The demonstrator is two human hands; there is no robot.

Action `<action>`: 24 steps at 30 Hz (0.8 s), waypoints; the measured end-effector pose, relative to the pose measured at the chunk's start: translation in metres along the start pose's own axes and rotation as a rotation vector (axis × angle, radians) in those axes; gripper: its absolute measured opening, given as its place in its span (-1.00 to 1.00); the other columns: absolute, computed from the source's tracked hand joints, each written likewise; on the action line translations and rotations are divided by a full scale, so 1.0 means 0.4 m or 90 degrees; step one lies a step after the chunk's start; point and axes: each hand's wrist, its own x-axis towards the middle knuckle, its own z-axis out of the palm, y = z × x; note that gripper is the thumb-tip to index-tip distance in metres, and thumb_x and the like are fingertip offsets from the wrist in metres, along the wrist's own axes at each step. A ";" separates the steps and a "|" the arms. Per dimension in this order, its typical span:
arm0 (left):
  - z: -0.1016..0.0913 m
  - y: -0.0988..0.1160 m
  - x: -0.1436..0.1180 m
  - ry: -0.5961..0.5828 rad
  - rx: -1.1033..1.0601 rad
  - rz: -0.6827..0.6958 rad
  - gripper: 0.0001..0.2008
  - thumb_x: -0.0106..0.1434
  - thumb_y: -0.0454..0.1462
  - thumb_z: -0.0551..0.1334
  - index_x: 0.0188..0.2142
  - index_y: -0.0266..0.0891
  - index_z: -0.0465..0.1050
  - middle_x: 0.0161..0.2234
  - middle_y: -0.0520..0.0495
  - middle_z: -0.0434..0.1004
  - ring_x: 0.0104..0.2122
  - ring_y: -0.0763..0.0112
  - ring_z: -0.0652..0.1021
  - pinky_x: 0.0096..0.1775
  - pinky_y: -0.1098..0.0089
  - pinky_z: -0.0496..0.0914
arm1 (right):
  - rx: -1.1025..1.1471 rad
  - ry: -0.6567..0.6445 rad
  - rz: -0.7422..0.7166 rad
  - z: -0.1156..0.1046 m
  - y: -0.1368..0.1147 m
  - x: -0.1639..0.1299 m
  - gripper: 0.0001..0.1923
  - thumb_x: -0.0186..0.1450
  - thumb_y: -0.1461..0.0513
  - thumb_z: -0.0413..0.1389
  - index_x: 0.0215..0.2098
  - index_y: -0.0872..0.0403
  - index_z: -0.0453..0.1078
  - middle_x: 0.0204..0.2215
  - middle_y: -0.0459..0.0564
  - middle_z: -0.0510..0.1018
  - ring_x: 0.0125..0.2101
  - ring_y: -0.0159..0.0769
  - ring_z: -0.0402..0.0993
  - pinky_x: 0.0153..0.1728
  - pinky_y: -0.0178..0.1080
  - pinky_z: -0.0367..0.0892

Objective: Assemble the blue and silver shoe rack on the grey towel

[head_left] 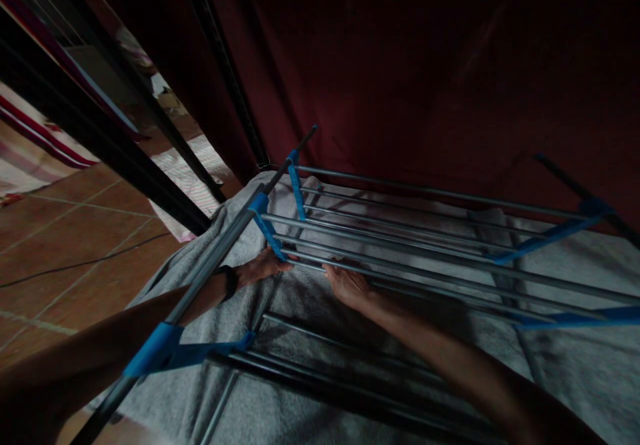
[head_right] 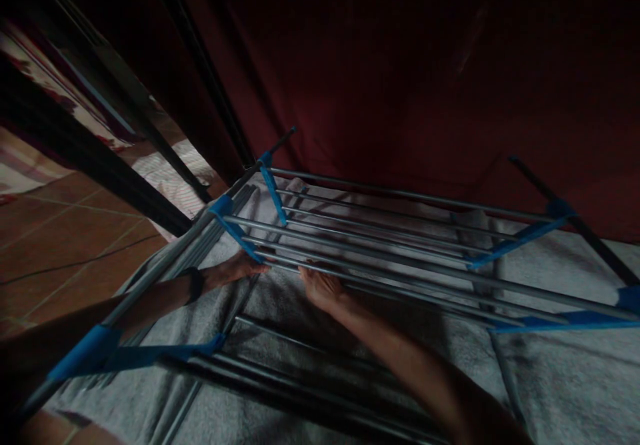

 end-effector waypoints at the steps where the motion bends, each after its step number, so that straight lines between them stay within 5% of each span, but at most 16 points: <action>1: -0.001 -0.003 0.002 0.005 -0.001 0.006 -0.63 -0.15 -0.12 0.43 -0.36 -0.28 0.52 -0.39 -0.08 0.55 -0.33 0.26 0.49 -0.29 0.30 0.42 | -0.009 -0.004 -0.009 -0.001 -0.002 0.000 -0.63 0.49 0.22 -0.17 0.17 0.03 0.31 0.03 0.08 0.54 -0.03 -0.14 0.51 -0.05 -0.18 0.37; 24: 0.000 -0.007 -0.005 0.016 -0.011 0.012 -0.74 -0.10 -0.19 0.38 -0.42 -0.27 0.45 -0.43 -0.03 0.48 -0.40 0.36 0.43 -0.29 0.32 0.38 | 0.053 -0.036 -0.003 -0.014 -0.013 0.012 -0.69 0.48 0.15 -0.14 0.03 0.03 0.36 -0.02 0.10 0.58 -0.03 -0.14 0.51 -0.09 -0.18 0.31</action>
